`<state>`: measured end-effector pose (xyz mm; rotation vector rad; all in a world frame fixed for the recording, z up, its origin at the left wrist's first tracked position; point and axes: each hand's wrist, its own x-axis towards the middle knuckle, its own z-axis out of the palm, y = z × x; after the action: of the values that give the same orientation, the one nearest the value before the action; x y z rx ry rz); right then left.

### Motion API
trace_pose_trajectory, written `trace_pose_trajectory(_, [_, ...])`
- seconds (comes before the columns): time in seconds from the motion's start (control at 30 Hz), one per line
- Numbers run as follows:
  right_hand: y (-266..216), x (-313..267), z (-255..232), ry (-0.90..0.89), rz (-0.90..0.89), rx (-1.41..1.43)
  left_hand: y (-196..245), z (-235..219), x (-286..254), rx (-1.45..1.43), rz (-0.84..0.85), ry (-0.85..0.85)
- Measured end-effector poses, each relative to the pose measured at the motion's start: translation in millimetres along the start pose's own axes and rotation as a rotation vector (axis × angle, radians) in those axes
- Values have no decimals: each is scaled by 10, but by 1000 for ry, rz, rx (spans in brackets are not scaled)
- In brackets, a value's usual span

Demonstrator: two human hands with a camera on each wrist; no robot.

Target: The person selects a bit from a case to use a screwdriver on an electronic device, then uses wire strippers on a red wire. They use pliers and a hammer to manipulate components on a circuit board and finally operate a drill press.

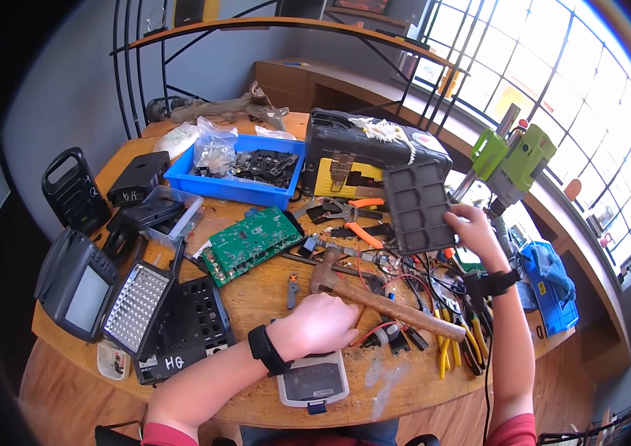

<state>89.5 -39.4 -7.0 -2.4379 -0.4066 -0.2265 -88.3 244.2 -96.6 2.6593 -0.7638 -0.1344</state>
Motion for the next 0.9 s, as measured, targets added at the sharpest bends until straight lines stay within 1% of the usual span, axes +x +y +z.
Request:
trace_pose_trajectory(0.07, [319,-24,-210,-25,174,65,5,1,-1,-1,1,5])
trace_pose_trajectory(0.1, [467,-61,-293,7,190,84,6,3,-7,0,-4,13])
trace_pose_trajectory(0.13, [587,-104,-408,36,243,26,5,7,-11,-2,-2,9])
trace_pose_trajectory(0.17, [806,-117,-494,92,203,-25,4,11,-12,-3,1,19])
trace_pose_trajectory(0.2, [913,-147,-543,149,163,-74,1,14,-12,-4,5,28])
trace_pose_trajectory(0.23, [1006,-191,-637,124,183,-161,-1,18,-10,-3,7,24])
trace_pose_trajectory(0.27, [979,-257,-730,98,202,-247,0,24,-8,0,3,23])
trace_pose_trajectory(0.33, [1007,-354,-790,127,244,-320,-1,12,-9,6,1,14])
trace_pose_trajectory(0.4, [1062,-398,-772,135,268,-421,-1,-31,-12,-53,-19,-26])
trace_pose_trajectory(0.5, [1296,-411,-676,158,241,-382,-12,-87,3,-101,-22,-87])
trace_pose_trajectory(0.63, [1473,-391,-555,174,240,-444,7,-122,-17,-90,-25,-117])
trace_pose_trajectory(0.7, [1254,-431,-500,329,100,-606,9,-133,-21,-83,-21,-134])
trace_pose_trajectory(0.73, [981,-469,-512,332,105,-548,7,-131,-23,-78,-25,-138])
trace_pose_trajectory(0.8, [499,-521,-504,354,106,-335,7,-130,-22,-106,-27,-132])
trace_pose_trajectory(0.83, [319,-546,-486,357,109,-325,20,-154,-30,-97,-30,-137])
trace_pose_trajectory(0.9, [-1,-585,-452,344,-5,-22,38,-277,-44,-124,-42,-185])
